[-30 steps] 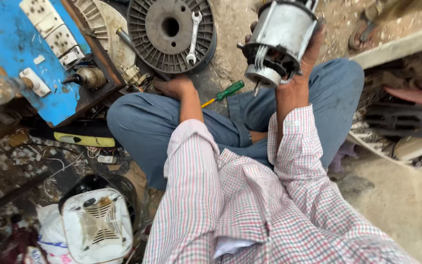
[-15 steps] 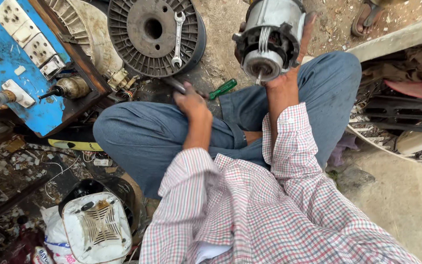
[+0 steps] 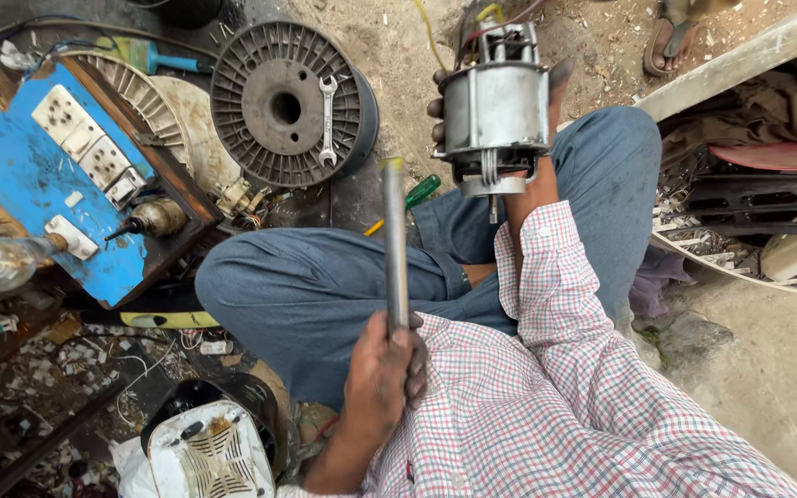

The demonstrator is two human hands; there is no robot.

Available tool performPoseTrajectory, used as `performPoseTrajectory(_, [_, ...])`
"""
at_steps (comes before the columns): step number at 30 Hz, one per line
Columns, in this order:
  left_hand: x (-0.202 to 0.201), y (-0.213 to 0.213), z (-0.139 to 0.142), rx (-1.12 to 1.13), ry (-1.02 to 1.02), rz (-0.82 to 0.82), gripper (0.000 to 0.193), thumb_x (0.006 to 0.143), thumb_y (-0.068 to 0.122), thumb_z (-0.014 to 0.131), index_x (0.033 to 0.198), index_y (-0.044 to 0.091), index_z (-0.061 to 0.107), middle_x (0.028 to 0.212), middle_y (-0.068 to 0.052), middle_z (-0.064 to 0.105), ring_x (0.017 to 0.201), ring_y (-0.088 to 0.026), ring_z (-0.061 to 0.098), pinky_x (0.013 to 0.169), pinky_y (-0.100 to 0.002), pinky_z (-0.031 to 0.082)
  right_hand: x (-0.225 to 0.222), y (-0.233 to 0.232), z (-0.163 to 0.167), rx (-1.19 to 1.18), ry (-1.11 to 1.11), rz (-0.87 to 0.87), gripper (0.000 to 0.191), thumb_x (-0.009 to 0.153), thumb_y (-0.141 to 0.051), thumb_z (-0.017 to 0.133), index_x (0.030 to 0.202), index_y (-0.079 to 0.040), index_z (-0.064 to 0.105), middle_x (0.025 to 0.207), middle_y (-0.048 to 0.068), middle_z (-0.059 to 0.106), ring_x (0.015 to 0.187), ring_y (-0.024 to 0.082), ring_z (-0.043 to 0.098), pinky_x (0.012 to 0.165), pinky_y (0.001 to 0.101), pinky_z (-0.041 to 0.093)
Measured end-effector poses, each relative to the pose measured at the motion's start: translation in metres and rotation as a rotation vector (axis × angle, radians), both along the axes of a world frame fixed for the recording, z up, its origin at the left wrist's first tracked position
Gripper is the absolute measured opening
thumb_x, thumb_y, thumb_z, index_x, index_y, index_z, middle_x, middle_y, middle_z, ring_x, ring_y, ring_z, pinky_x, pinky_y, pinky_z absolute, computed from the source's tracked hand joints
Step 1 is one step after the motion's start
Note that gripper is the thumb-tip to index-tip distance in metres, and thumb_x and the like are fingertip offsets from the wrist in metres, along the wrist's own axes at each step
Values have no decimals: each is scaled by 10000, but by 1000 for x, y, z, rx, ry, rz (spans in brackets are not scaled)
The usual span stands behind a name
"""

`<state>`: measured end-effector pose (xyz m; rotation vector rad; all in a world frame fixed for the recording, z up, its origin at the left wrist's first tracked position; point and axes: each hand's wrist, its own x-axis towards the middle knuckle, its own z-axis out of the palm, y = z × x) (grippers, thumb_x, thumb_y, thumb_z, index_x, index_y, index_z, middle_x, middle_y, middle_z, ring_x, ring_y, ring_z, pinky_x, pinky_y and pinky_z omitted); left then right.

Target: The person sits on the ground and repairs an electric motor. They use a screwdriver to adjust internal components and a metal rod to tap the motor casing, then inspect the wiring and connections.

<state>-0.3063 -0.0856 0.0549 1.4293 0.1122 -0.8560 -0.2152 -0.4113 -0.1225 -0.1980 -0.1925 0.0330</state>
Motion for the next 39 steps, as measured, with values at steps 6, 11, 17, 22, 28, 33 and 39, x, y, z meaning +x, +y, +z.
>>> performPoseTrajectory(6, [88,-10,-11,147,-1222,-42,176,1054,252,566,1087,80,581,911,-139,638,745,-199,635,620,-426,510,2,16,-24,40,105,61,1112,761,-831,648,1576,-101,448,1457,301,554,1225,517,626,941,650,557])
performPoseTrajectory(11, [130,-14,-30,298,-1314,-120,456,1045,160,603,1451,-20,499,1198,-223,680,1010,-339,713,860,-457,575,1,34,-24,11,247,-16,1121,817,-825,630,1611,-57,442,1507,299,531,1255,515,615,1004,661,548])
performPoseTrajectory(17, [130,-12,-40,514,-1054,-307,539,999,177,645,1494,-1,525,1231,-230,714,1005,-351,738,844,-426,577,-14,46,-6,-16,169,-22,1123,804,-828,616,1607,-63,437,1463,318,571,1197,525,654,930,653,573])
performPoseTrajectory(22, [101,-6,-44,238,-1253,13,532,1125,223,529,1515,-110,392,1367,-273,643,1015,-356,738,850,-464,587,8,36,-10,27,208,-79,1093,811,-800,653,1570,-39,456,1413,299,600,1163,502,661,950,671,568])
performPoseTrajectory(28, [67,1,-72,136,-1519,-7,490,1133,232,492,1509,-51,358,1260,-239,638,1038,-352,709,834,-480,604,10,29,-12,90,209,-78,1079,825,-765,684,1581,-28,464,1340,288,608,1164,485,663,964,664,557])
performPoseTrajectory(33, [83,-12,-87,613,-1300,-457,500,1053,218,569,1491,-16,516,879,-173,632,721,-321,629,658,-471,533,16,33,-1,63,157,-92,1077,819,-799,636,1567,-43,466,1382,312,612,1185,518,662,965,677,563])
performPoseTrajectory(39, [80,-22,-75,616,-1342,-417,556,999,203,642,1477,-48,510,888,-187,637,774,-352,646,713,-455,533,11,36,-1,153,251,-147,1008,895,-772,602,1576,-44,455,1365,312,610,1121,515,671,944,663,565])
